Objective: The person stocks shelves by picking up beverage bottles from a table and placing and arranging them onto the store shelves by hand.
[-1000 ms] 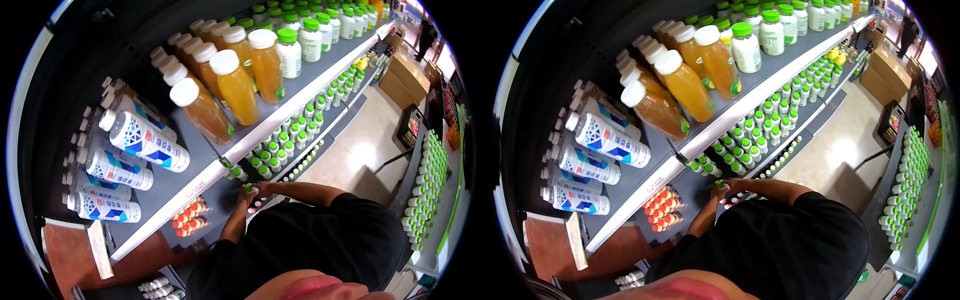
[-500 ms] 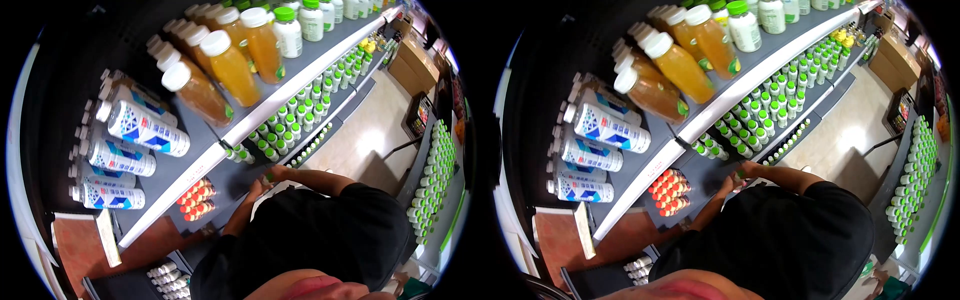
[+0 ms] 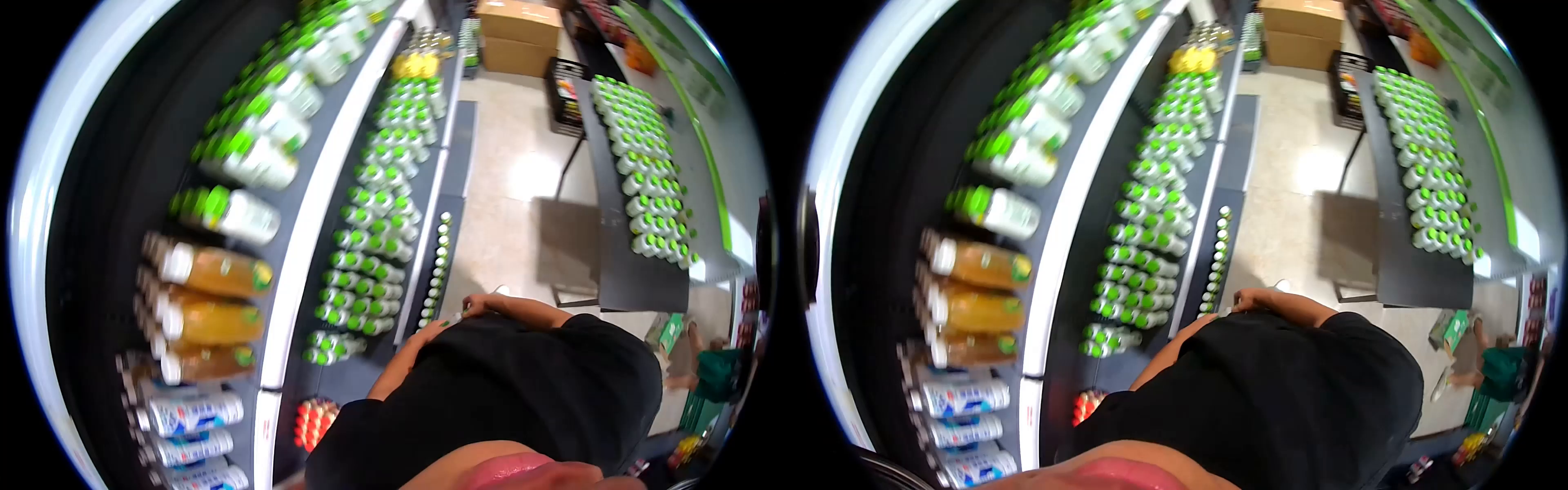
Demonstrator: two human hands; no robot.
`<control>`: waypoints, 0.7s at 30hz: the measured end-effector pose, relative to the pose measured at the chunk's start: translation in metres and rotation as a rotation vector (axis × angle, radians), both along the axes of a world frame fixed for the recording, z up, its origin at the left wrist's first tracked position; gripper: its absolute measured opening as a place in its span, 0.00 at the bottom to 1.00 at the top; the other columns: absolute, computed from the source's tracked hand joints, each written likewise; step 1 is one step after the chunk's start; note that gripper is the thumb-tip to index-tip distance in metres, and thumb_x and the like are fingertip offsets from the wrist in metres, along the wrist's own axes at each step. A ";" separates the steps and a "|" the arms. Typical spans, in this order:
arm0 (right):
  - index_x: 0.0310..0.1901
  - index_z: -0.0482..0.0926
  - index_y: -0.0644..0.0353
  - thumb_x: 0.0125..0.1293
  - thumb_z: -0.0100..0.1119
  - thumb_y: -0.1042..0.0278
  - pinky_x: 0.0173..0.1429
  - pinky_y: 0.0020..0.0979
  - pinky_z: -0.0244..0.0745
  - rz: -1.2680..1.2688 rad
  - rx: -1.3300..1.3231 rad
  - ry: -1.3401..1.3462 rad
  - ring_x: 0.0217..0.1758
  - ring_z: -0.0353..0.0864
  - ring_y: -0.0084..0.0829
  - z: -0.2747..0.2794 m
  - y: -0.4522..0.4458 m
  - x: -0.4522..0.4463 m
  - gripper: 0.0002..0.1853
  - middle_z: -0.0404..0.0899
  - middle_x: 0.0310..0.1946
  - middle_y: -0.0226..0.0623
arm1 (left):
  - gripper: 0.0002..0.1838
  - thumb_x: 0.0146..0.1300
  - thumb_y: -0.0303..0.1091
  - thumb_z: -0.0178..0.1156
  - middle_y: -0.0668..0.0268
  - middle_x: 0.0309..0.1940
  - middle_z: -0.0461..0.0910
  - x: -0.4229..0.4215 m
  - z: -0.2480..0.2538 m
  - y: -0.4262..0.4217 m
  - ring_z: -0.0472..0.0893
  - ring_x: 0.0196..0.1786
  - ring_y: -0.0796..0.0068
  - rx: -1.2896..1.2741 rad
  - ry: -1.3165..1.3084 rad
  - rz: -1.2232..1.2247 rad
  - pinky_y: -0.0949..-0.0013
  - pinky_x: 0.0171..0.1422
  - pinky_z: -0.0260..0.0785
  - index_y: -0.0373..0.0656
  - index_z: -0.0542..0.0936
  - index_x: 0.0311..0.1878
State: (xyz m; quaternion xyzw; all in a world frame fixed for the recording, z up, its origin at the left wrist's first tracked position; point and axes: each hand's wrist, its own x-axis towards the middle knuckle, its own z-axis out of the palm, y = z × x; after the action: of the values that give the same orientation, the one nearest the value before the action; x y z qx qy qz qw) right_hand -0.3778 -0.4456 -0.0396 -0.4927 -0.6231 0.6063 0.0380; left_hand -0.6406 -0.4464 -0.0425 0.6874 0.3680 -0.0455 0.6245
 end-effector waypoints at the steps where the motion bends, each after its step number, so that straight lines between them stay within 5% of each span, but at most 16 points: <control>1: 0.46 0.84 0.60 0.55 0.68 0.44 0.46 0.40 0.81 -0.029 -0.040 -0.022 0.38 0.86 0.39 0.005 0.009 0.016 0.27 0.86 0.40 0.46 | 0.30 0.67 0.58 0.58 0.49 0.51 0.83 0.019 -0.006 0.018 0.81 0.56 0.56 -0.022 0.050 -0.049 0.59 0.59 0.69 0.38 0.80 0.57; 9: 0.52 0.81 0.59 0.59 0.59 0.43 0.38 0.36 0.80 -0.391 -0.277 0.055 0.36 0.87 0.35 0.024 0.028 0.170 0.29 0.85 0.44 0.43 | 0.40 0.67 0.71 0.49 0.48 0.55 0.82 0.189 0.061 0.112 0.80 0.59 0.55 0.014 0.253 -0.343 0.59 0.65 0.67 0.42 0.79 0.62; 11: 0.49 0.82 0.52 0.61 0.52 0.38 0.36 0.32 0.78 -0.583 -0.350 0.074 0.32 0.83 0.31 0.023 0.005 0.201 0.27 0.84 0.40 0.40 | 0.44 0.63 0.77 0.47 0.47 0.56 0.81 0.228 0.041 0.128 0.79 0.61 0.52 0.104 0.281 -0.510 0.58 0.66 0.67 0.46 0.81 0.62; 13: 0.39 0.84 0.55 0.61 0.52 0.39 0.31 0.30 0.74 -0.724 -0.335 0.164 0.26 0.78 0.29 0.003 -0.024 0.221 0.26 0.84 0.34 0.37 | 0.45 0.62 0.78 0.47 0.47 0.55 0.82 0.271 0.052 0.132 0.80 0.60 0.51 0.146 0.349 -0.629 0.57 0.65 0.67 0.46 0.81 0.62; 21: 0.42 0.81 0.56 0.65 0.50 0.48 0.29 0.24 0.71 -1.341 -0.364 0.426 0.22 0.74 0.21 0.009 -0.112 0.249 0.20 0.82 0.30 0.33 | 0.46 0.53 0.79 0.57 0.50 0.50 0.84 0.403 0.054 0.139 0.81 0.54 0.51 0.306 0.239 -1.209 0.56 0.60 0.70 0.41 0.83 0.53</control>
State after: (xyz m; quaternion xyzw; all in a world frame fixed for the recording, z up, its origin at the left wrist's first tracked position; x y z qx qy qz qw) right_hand -0.1292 -0.5575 -0.0307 -0.6384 -0.0554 0.6295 0.4394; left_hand -0.2380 -0.3072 0.0114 0.8453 -0.0157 -0.4136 0.3378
